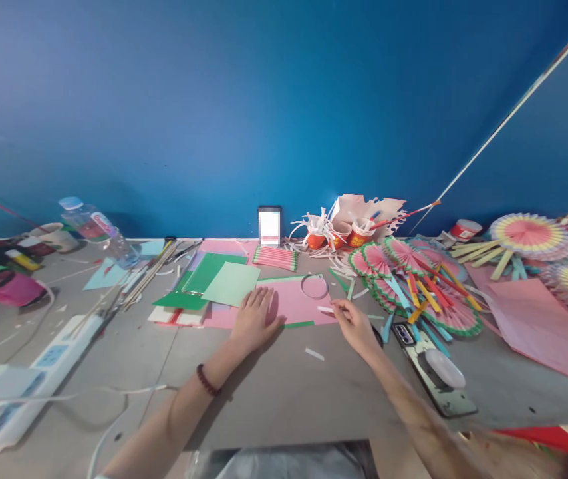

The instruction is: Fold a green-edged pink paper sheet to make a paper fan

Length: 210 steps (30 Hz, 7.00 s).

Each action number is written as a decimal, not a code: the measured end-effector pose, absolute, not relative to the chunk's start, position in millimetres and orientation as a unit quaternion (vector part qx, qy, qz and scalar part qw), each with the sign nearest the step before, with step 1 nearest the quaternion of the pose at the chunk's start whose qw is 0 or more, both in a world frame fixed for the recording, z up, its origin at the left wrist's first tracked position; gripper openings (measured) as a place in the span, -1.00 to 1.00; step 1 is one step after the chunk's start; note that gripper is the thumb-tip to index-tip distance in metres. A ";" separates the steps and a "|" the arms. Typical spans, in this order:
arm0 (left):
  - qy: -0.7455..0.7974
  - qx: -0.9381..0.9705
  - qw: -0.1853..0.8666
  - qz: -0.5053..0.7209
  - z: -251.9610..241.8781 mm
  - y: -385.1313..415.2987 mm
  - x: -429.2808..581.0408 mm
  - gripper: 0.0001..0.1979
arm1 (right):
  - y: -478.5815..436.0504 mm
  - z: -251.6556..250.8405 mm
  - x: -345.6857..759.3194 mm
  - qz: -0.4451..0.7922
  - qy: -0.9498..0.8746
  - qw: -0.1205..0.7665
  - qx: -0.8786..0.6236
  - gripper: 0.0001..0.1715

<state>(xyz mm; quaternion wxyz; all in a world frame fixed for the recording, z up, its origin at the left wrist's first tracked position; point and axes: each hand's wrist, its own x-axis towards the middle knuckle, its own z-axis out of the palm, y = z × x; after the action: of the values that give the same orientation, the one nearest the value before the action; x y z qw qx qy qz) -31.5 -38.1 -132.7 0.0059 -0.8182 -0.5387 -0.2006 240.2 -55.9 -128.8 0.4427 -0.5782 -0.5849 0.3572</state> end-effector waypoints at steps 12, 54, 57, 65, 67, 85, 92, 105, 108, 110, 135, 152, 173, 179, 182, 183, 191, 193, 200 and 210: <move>-0.564 -0.803 -0.002 -0.194 -133.7 -37.2 -35.2 -0.26 | -58.9 -122.5 237.6 0.370 -0.575 0.434 -0.586 -0.44; -0.437 -0.736 -0.340 -0.390 -116.1 -42.9 -15.4 -0.79 | -38.9 -110.5 190.6 0.431 -0.641 0.403 -0.491 -0.67; -0.443 -0.723 -0.358 -0.391 -112.1 -41.9 -13.3 -0.78 | -35.4 -115.6 192.6 0.447 -0.629 0.398 -0.496 -0.55; -0.445 -0.734 -0.375 -0.350 -91.0 -30.6 -4.6 -0.77 | -29.0 -124.9 202.1 0.440 -0.577 0.423 -0.543 -0.48; -0.447 -0.728 -0.390 -0.342 -89.0 -26.4 -3.5 -0.78 | -27.8 -123.1 205.5 0.421 -0.573 0.430 -0.556 -0.50; -0.447 -0.665 -0.472 -0.367 -114.1 -27.4 4.1 -0.82 | -36.1 -125.8 201.1 0.394 -0.632 0.415 -0.523 -0.66; -0.442 -0.692 -0.420 -0.387 -105.5 -32.6 3.1 -0.77 | -37.8 -112.1 201.6 0.419 -0.648 0.356 -0.527 -0.67; -0.499 -0.719 -0.339 -0.344 -117.5 -34.1 10.2 -0.86 | -34.7 -109.7 208.4 0.423 -0.657 0.311 -0.541 -0.73; -0.514 -0.722 -0.321 -0.334 -117.5 -35.7 14.0 -0.85 | -35.2 -112.4 207.5 0.413 -0.661 0.318 -0.540 -0.72; -0.525 -0.722 -0.311 -0.327 -117.6 -35.4 16.3 -0.84 | -35.7 -112.5 206.3 0.403 -0.663 0.320 -0.543 -0.73; -0.551 -0.764 -0.267 -0.203 -112.9 -26.0 25.7 -0.81 | -34.2 -122.4 208.3 0.304 -0.707 0.350 -0.535 -0.67; -0.560 -0.763 -0.253 -0.202 -114.4 -22.6 26.9 -0.83 | -40.1 -104.4 211.0 0.230 -0.791 0.255 -0.506 -0.58; -0.567 -0.757 -0.261 -0.194 -107.1 -27.6 28.5 -0.84 | -39.9 -105.5 212.9 0.200 -0.828 0.232 -0.470 -0.52; -0.560 -0.761 -0.256 -0.202 -108.2 -27.5 28.2 -0.85 | -41.6 -103.0 212.3 0.198 -0.828 0.225 -0.473 -0.53; -0.564 -0.762 -0.250 -0.196 -107.2 -27.5 28.3 -0.86 | -42.5 -101.5 212.0 0.201 -0.833 0.216 -0.468 -0.53; -0.566 -0.762 -0.248 -0.193 -107.2 -27.5 28.3 -0.86 | -42.6 -101.3 212.0 0.201 -0.836 0.211 -0.464 -0.53; -0.571 -0.762 -0.240 -0.189 -113.9 -25.5 28.6 -0.84 | -44.9 -100.1 211.0 0.164 -0.865 0.160 -0.447 -0.56; -0.572 -0.760 -0.242 -0.194 -114.0 -25.8 28.6 -0.84 | -46.4 -98.0 210.2 0.152 -0.869 0.138 -0.449 -0.58; -0.560 -0.748 -0.280 -0.219 -106.0 -27.6 25.8 -0.82 | -48.8 -93.2 207.3 0.145 -0.871 0.095 -0.460 -0.60; -0.542 -0.787 -0.232 -0.183 -104.1 -27.8 21.1 -0.81 | -51.2 -88.7 203.8 0.144 -0.861 0.072 -0.482 -0.62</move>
<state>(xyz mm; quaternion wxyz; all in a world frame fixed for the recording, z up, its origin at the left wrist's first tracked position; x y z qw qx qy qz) 21.1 -27.8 -104.1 -0.2317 -0.7865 -0.5424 -0.1832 203.8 -51.2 -88.7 0.0717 -0.4819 -0.8613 0.1445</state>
